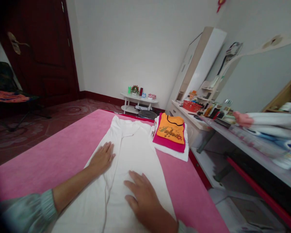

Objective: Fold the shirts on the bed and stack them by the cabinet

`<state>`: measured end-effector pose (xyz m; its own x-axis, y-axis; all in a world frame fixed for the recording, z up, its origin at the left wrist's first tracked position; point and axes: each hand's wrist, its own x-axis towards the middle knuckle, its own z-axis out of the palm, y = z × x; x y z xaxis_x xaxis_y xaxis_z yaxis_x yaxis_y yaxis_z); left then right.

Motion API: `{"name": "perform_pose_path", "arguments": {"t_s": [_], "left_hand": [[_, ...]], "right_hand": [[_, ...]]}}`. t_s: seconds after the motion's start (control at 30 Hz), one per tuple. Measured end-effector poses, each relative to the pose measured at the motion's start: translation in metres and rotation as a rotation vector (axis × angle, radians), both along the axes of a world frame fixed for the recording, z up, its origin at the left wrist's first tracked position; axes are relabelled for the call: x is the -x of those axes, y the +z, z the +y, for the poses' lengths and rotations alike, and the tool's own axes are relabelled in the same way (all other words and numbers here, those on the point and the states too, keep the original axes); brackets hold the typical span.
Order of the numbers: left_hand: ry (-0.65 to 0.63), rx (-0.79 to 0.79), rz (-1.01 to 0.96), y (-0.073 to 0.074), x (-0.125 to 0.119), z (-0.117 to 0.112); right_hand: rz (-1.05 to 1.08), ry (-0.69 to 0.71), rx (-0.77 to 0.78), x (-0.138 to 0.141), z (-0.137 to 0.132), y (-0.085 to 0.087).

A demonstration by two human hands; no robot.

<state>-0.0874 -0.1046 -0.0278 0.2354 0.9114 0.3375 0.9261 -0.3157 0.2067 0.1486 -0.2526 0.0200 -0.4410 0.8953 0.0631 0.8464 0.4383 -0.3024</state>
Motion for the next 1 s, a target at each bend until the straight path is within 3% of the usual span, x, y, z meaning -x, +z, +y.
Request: {"name": "perform_pose_path", "arguments": {"t_s": [0.13, 0.3, 0.47, 0.63, 0.73, 0.8, 0.9, 1.0], "left_hand": [[-0.002, 0.010, -0.018, 0.000, -0.002, -0.001], [-0.108, -0.007, -0.134, 0.005, -0.002, -0.002], [-0.322, 0.013, -0.314, 0.023, -0.001, -0.009], [-0.375, 0.118, -0.528, 0.042, -0.001, -0.017], [-0.320, 0.175, -0.682, 0.047, 0.000, -0.019], [-0.309, 0.219, -0.697, 0.047, 0.001, -0.019], [-0.308, 0.241, -0.626, 0.044, -0.001, -0.018], [-0.324, 0.203, -0.518, 0.041, -0.004, -0.018]], "right_hand": [[-0.036, -0.444, -0.176, -0.059, -0.020, -0.011], [0.023, -0.670, -0.078, -0.089, -0.028, -0.014], [0.267, -0.625, 0.066, -0.068, -0.003, -0.001], [0.724, -0.454, 0.127, 0.013, 0.028, 0.026], [0.683, -0.130, 0.227, 0.065, 0.033, 0.028], [0.637, 0.015, 0.317, 0.081, 0.045, 0.026], [0.709, -0.118, 0.273, 0.069, 0.091, 0.026], [0.769, -0.407, -0.024, 0.030, 0.159, 0.031]]}}
